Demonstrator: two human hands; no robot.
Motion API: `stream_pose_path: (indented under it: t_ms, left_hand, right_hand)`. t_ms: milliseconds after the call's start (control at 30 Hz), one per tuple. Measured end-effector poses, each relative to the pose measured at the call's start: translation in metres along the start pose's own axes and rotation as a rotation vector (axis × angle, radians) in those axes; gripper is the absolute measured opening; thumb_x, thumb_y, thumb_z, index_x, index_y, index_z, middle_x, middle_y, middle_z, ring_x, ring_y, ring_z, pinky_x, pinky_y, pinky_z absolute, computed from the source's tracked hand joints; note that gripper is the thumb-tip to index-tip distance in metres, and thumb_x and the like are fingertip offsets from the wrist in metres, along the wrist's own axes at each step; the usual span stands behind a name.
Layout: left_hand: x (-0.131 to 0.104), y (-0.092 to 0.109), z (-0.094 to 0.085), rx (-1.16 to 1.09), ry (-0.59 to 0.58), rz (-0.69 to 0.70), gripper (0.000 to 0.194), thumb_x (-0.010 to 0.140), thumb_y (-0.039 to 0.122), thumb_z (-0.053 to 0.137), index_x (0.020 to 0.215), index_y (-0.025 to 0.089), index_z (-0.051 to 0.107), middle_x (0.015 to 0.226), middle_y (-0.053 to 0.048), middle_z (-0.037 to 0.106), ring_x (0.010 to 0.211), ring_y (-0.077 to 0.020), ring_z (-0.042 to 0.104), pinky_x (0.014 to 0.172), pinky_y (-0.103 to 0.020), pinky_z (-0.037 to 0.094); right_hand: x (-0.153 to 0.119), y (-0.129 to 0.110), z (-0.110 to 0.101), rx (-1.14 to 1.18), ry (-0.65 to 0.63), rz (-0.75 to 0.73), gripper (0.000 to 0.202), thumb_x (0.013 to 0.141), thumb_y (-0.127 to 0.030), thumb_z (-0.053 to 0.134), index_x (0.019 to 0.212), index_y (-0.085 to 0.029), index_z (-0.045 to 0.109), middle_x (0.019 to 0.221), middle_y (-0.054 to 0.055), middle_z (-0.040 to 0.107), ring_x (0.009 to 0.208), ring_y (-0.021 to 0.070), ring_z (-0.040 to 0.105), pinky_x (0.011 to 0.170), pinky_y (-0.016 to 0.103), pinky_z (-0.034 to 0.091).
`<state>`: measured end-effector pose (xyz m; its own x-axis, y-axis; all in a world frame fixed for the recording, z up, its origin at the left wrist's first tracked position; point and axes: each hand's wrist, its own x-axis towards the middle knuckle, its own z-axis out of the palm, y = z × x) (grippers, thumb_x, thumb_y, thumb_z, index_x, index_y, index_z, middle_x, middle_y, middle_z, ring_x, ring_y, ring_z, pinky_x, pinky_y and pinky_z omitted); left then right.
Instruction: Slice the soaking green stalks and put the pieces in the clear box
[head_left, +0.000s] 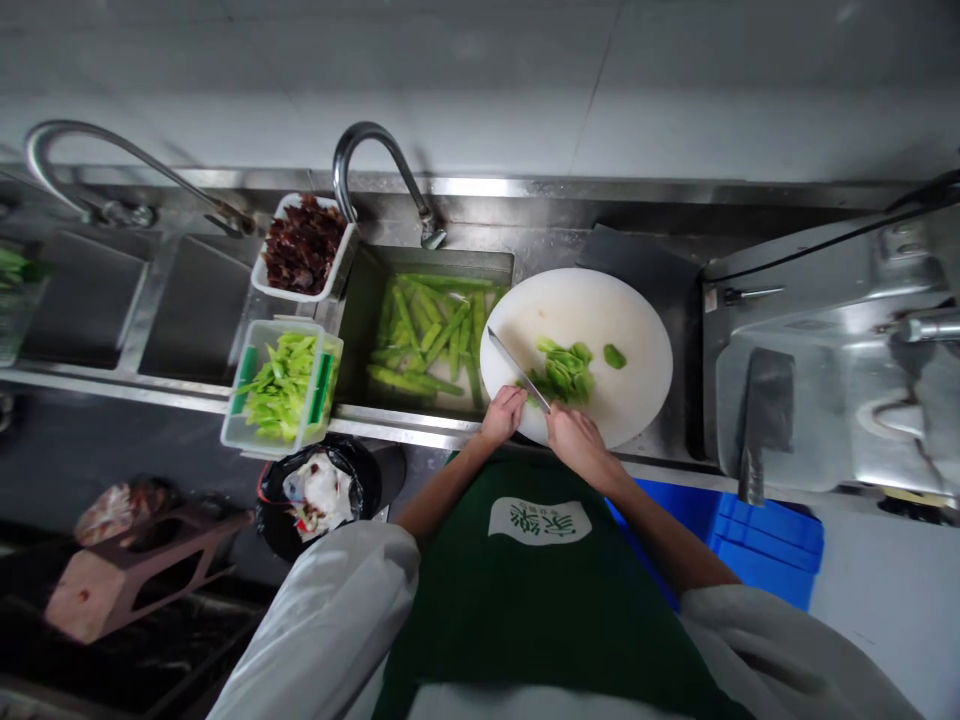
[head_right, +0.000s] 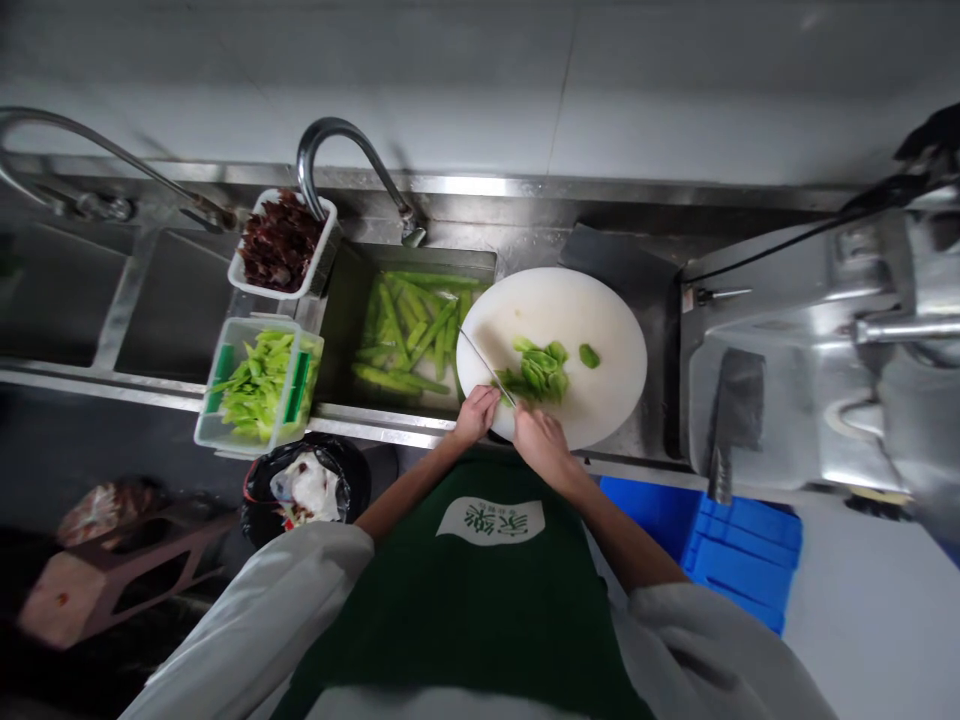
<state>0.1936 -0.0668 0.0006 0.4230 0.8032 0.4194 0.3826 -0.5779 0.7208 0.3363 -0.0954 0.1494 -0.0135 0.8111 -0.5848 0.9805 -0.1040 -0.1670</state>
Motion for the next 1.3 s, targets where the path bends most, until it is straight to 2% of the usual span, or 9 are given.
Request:
stream_pose_path:
  t_ms: [167,267,400,567,700,833,1033,1300]
  left_hand:
    - [0.0,-0.001,0.0,-0.012,0.002,-0.008,0.027,0.1,0.022,0.039,0.111,0.014,0.063,0.098,-0.011,0.062,0.094,-0.0191,0.057,0.084,-0.038,0.056]
    - [-0.001,-0.001,0.001,-0.012,0.003,-0.014,0.027,0.1,0.022,0.039,0.11,0.014,0.063,0.098,-0.011,0.062,0.094,-0.0189,0.058,0.085,-0.038,0.056]
    - [-0.002,-0.003,0.001,-0.007,0.007,0.009,0.026,0.1,0.023,0.04,0.109,0.014,0.063,0.098,-0.011,0.062,0.094,-0.0186,0.058,0.084,-0.037,0.056]
    - [-0.005,-0.008,-0.004,-0.005,-0.08,0.087,0.028,0.1,0.023,0.038,0.112,0.014,0.062,0.101,-0.012,0.062,0.097,-0.0193,0.058,0.086,-0.039,0.056]
    - [-0.003,-0.01,-0.004,-0.023,-0.122,0.085,0.029,0.1,0.024,0.037,0.115,0.015,0.061,0.101,-0.012,0.063,0.098,-0.02,0.058,0.086,-0.04,0.057]
    - [-0.003,-0.009,-0.003,-0.025,-0.118,0.061,0.03,0.1,0.023,0.037,0.115,0.015,0.061,0.099,-0.012,0.063,0.098,-0.0199,0.058,0.087,-0.04,0.056]
    - [-0.003,-0.007,-0.001,-0.029,-0.101,0.063,0.028,0.1,0.023,0.038,0.112,0.014,0.061,0.098,-0.011,0.063,0.095,-0.0194,0.058,0.085,-0.04,0.056]
    - [-0.004,-0.006,-0.002,-0.006,-0.081,0.062,0.027,0.1,0.023,0.038,0.111,0.014,0.062,0.099,-0.011,0.063,0.096,-0.019,0.059,0.086,-0.039,0.056]
  right_hand:
    - [0.002,-0.003,-0.003,0.008,-0.036,0.02,0.031,0.098,-0.019,0.033,0.113,-0.008,0.058,0.103,0.018,0.071,0.096,0.0213,0.068,0.079,0.025,0.046]
    - [-0.001,-0.001,-0.005,0.01,-0.013,0.005,0.031,0.099,-0.021,0.034,0.112,-0.01,0.059,0.101,0.017,0.071,0.095,0.0214,0.068,0.08,0.025,0.046]
    - [0.002,0.0,0.001,0.009,-0.029,0.005,0.032,0.098,-0.019,0.032,0.113,-0.009,0.058,0.102,0.017,0.071,0.096,0.0215,0.068,0.081,0.026,0.046]
    - [0.016,-0.005,0.01,0.021,-0.014,0.007,0.032,0.099,-0.019,0.031,0.113,-0.008,0.057,0.103,0.018,0.07,0.098,0.022,0.068,0.08,0.026,0.047]
    - [0.009,-0.002,0.005,0.006,-0.025,0.01,0.031,0.099,-0.021,0.032,0.112,-0.01,0.057,0.102,0.016,0.071,0.096,0.0216,0.069,0.078,0.025,0.047]
    - [-0.003,0.001,0.0,-0.007,-0.019,-0.005,0.032,0.1,-0.021,0.03,0.114,-0.011,0.057,0.098,0.015,0.072,0.093,0.0216,0.069,0.078,0.026,0.046]
    - [0.006,-0.001,0.001,-0.005,-0.045,-0.001,0.032,0.099,-0.019,0.031,0.114,-0.009,0.057,0.104,0.016,0.07,0.097,0.0219,0.068,0.078,0.026,0.046]
    - [0.001,0.003,-0.001,0.011,-0.064,-0.011,0.032,0.099,-0.02,0.033,0.113,-0.009,0.059,0.103,0.017,0.07,0.098,0.0219,0.067,0.082,0.026,0.044]
